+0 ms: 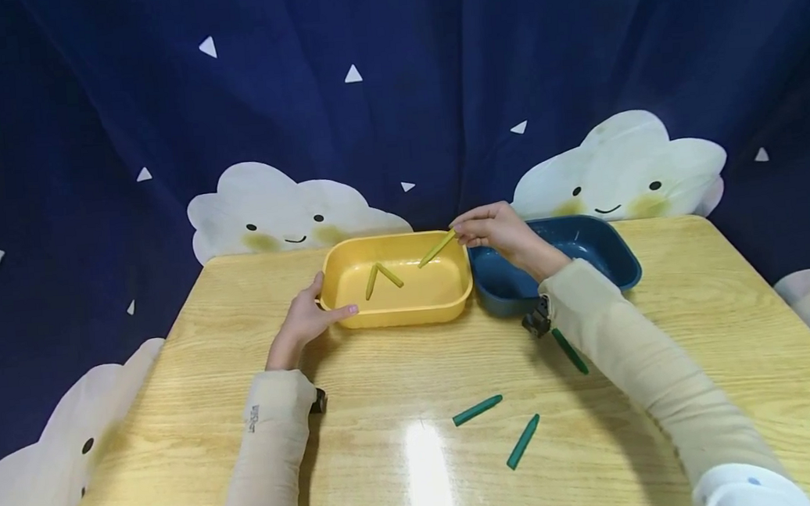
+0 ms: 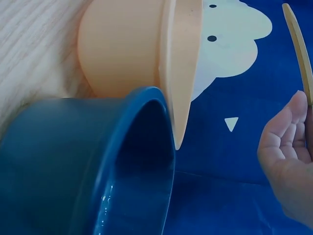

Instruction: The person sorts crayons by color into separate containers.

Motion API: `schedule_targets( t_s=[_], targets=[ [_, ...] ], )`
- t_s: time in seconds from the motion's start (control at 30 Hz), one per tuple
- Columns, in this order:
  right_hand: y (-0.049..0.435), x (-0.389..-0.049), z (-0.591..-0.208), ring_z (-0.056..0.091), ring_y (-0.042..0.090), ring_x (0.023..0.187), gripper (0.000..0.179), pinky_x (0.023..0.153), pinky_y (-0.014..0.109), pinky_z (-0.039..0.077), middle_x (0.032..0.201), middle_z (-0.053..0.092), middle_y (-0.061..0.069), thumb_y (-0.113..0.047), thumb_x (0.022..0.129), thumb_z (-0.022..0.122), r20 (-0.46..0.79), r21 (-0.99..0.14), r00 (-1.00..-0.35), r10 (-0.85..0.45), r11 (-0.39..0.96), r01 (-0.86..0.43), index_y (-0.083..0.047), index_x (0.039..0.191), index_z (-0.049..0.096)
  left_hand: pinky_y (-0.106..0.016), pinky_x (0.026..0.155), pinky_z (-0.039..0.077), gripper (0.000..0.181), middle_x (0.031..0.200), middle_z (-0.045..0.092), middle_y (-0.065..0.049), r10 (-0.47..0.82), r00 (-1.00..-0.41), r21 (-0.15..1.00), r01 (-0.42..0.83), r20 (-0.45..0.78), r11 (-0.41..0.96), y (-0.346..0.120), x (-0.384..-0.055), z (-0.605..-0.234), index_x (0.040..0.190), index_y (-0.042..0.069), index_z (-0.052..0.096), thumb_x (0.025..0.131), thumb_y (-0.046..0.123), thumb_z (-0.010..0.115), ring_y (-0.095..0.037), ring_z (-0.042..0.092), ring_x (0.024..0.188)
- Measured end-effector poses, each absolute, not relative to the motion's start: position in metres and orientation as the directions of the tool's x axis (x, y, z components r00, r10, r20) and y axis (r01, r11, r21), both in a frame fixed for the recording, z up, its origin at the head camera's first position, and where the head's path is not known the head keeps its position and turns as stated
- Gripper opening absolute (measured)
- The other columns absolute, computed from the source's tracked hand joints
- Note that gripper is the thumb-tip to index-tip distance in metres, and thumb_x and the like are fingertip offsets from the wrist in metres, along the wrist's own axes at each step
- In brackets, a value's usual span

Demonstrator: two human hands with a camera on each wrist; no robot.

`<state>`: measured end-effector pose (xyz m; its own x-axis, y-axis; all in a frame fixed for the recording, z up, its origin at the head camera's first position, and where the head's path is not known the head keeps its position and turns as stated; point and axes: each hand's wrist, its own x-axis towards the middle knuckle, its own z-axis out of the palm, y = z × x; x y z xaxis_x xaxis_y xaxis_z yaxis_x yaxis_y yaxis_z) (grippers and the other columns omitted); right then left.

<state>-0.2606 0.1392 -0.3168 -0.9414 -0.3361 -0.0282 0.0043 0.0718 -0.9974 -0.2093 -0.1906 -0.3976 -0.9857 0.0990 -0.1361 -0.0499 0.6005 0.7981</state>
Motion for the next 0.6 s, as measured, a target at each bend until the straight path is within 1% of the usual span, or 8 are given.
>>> schedule_targets(
  t_s=[0.17,0.27,0.4,0.6],
  targets=[
    [0.134,-0.265,-0.313,0.063,0.015,0.068,0.031,0.070,0.029,0.053,0.074,0.067,0.003,-0.003,0.086,0.060,-0.027,-0.999,-0.950,-0.312,0.042,0.015,0.017,0.110,0.056,-0.045,0.107,0.021,0.102,0.148,0.014,-0.022,0.093,-0.987,0.794,-0.049,-0.132,0.605,-0.191,-0.208,-0.397,0.144,-0.001,0.005,0.077,0.032,0.073,-0.035,0.019,0.133],
    [0.132,-0.268,-0.313,0.063,0.016,0.069,0.030,0.068,0.028,0.053,0.074,0.067,0.003,-0.002,0.086,0.059,-0.041,-0.999,-0.957,-0.287,0.039,0.031,0.017,0.109,0.057,-0.045,0.107,0.020,0.102,0.148,0.014,-0.022,0.094,-0.986,0.795,-0.051,-0.135,0.605,-0.190,-0.207,-0.397,0.144,-0.001,0.005,0.076,0.033,0.074,-0.035,0.018,0.134],
    [0.129,-0.271,-0.313,0.063,0.018,0.070,0.029,0.066,0.026,0.053,0.075,0.067,0.004,-0.002,0.087,0.059,-0.030,-0.999,-0.961,-0.274,0.042,0.019,0.017,0.109,0.057,-0.043,0.108,0.020,0.104,0.147,0.015,-0.022,0.098,-0.988,0.802,-0.040,-0.122,0.597,-0.190,-0.206,-0.398,0.144,-0.002,0.006,0.075,0.034,0.074,-0.033,0.017,0.134],
    [0.121,-0.276,-0.309,0.061,0.014,0.067,0.032,0.069,0.028,0.052,0.074,0.065,-0.001,-0.002,0.088,0.057,-0.003,-0.998,-0.961,-0.276,0.056,-0.012,0.018,0.112,0.055,-0.042,0.107,0.023,0.106,0.146,0.018,-0.024,0.107,-0.989,0.810,-0.018,-0.100,0.587,-0.191,-0.206,-0.399,0.144,-0.003,0.006,0.073,0.035,0.076,-0.031,0.021,0.133]
  ],
)
